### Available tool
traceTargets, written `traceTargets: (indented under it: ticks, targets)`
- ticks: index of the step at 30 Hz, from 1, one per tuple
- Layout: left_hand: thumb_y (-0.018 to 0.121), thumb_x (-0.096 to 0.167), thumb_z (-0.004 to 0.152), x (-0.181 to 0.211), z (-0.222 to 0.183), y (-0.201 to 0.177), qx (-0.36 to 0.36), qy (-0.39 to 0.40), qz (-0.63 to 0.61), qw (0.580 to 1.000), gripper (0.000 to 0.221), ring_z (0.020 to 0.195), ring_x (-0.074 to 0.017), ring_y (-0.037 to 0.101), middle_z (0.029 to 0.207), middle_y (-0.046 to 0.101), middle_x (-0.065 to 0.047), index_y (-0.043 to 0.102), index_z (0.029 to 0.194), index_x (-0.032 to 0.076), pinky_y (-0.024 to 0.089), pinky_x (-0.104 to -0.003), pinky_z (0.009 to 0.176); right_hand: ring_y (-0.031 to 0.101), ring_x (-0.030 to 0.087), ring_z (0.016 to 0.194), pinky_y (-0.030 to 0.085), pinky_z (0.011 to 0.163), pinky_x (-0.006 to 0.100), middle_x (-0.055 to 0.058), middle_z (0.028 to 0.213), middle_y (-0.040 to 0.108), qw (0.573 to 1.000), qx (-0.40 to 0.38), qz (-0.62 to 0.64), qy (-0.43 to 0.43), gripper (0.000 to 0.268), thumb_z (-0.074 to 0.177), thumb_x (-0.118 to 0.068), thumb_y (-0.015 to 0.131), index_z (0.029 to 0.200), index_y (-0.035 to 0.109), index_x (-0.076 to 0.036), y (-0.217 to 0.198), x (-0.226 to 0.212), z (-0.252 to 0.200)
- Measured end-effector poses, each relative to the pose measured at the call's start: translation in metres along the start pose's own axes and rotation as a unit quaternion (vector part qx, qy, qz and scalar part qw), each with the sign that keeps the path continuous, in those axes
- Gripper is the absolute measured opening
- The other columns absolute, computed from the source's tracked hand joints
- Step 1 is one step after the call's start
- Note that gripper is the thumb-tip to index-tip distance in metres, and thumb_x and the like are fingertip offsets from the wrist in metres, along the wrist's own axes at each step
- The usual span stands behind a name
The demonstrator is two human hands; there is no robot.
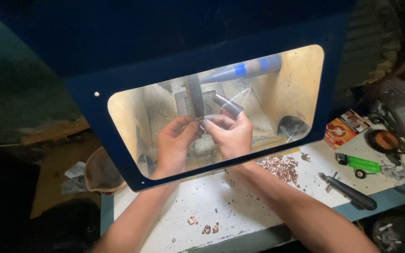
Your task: Polishing small metal jewelry components using a bench-mounted polishing lathe inside a protective enclosure.
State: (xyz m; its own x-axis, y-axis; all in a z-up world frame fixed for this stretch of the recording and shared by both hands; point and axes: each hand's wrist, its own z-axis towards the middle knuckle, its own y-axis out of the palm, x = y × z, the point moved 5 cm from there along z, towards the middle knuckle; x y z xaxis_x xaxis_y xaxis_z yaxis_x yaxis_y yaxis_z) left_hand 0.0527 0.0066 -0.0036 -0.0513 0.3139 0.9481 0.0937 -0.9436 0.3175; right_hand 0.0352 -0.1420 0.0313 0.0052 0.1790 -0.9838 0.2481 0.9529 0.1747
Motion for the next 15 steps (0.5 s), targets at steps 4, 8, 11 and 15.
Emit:
traceTargets:
  ticks: [4,8,11,15]
  targets:
    - [0.074,0.001,0.09,-0.002,0.001,0.0,0.005,-0.009,0.01,1.0,0.015,0.083,-0.0188,0.07,0.09,0.068,-0.012,0.072,0.104,-0.004,0.06,-0.032,0.079,0.067,0.008,0.073,0.047,0.056,0.018,0.007,0.089,0.079,1.0,-0.004,-0.003,0.004,0.061,0.079,-0.008,0.084,0.136,0.064,-0.016,0.001,0.003,0.003]
    - [0.074,0.001,0.091,-0.003,0.001,-0.003,0.008,-0.01,0.014,1.0,0.016,0.084,-0.019,0.07,0.091,0.069,-0.012,0.071,0.105,-0.005,0.06,-0.032,0.08,0.066,0.008,0.071,0.048,0.054,0.019,0.007,0.089,0.079,1.0,-0.002,0.001,0.01,0.062,0.078,-0.01,0.087,0.135,0.063,-0.016,0.001,0.003,0.002]
    - [0.074,0.001,0.091,-0.001,0.0,-0.003,0.009,-0.006,0.018,1.0,0.016,0.085,-0.0193,0.07,0.092,0.069,-0.013,0.071,0.106,-0.005,0.061,-0.033,0.08,0.066,0.007,0.072,0.048,0.054,0.018,0.006,0.088,0.079,1.0,-0.008,0.007,0.0,0.063,0.078,-0.009,0.086,0.137,0.063,-0.016,0.001,0.001,-0.001]
    - [0.081,0.009,0.088,-0.004,0.004,-0.012,-0.009,0.064,0.033,0.997,0.02,0.083,-0.0178,0.071,0.09,0.073,-0.012,0.073,0.103,-0.001,0.061,-0.034,0.078,0.069,0.009,0.079,0.06,0.069,0.023,0.011,0.09,0.08,0.999,-0.017,0.034,-0.036,0.066,0.078,-0.004,0.085,0.139,0.062,-0.011,0.002,-0.005,-0.004]
